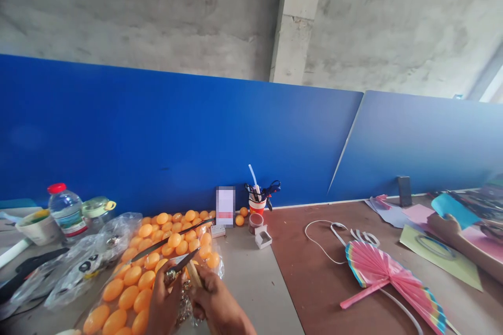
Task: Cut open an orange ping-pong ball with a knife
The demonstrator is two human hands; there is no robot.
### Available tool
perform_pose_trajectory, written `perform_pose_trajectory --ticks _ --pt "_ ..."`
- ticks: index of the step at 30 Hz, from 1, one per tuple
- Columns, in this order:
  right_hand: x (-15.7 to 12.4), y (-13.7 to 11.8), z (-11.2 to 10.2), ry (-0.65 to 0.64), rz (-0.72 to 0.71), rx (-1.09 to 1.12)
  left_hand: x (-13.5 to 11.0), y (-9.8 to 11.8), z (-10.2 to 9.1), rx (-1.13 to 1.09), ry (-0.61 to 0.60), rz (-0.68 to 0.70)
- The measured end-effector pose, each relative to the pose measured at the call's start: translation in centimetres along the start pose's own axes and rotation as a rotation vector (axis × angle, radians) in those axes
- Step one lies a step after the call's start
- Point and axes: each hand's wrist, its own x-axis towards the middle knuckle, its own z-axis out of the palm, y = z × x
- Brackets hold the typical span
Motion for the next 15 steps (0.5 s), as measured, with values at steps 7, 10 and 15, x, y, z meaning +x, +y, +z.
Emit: perform_pose_trajectory --ticks 7,10,15 --pt "-0.26 -0.68 0.63 0.023 -0.005 -0.006 -0.05 0.3 0.07 0.059 0.01 -0.002" --pt "-0.28 -0.73 0.7 0.01 -0.009 0.021 0.09 0.29 0.0 0.046 0.009 0.0" --pt "-0.1 -0.41 0.18 -0.006 -0.002 0.021 0.29 0.19 0.08 0.059 0.079 0.027"
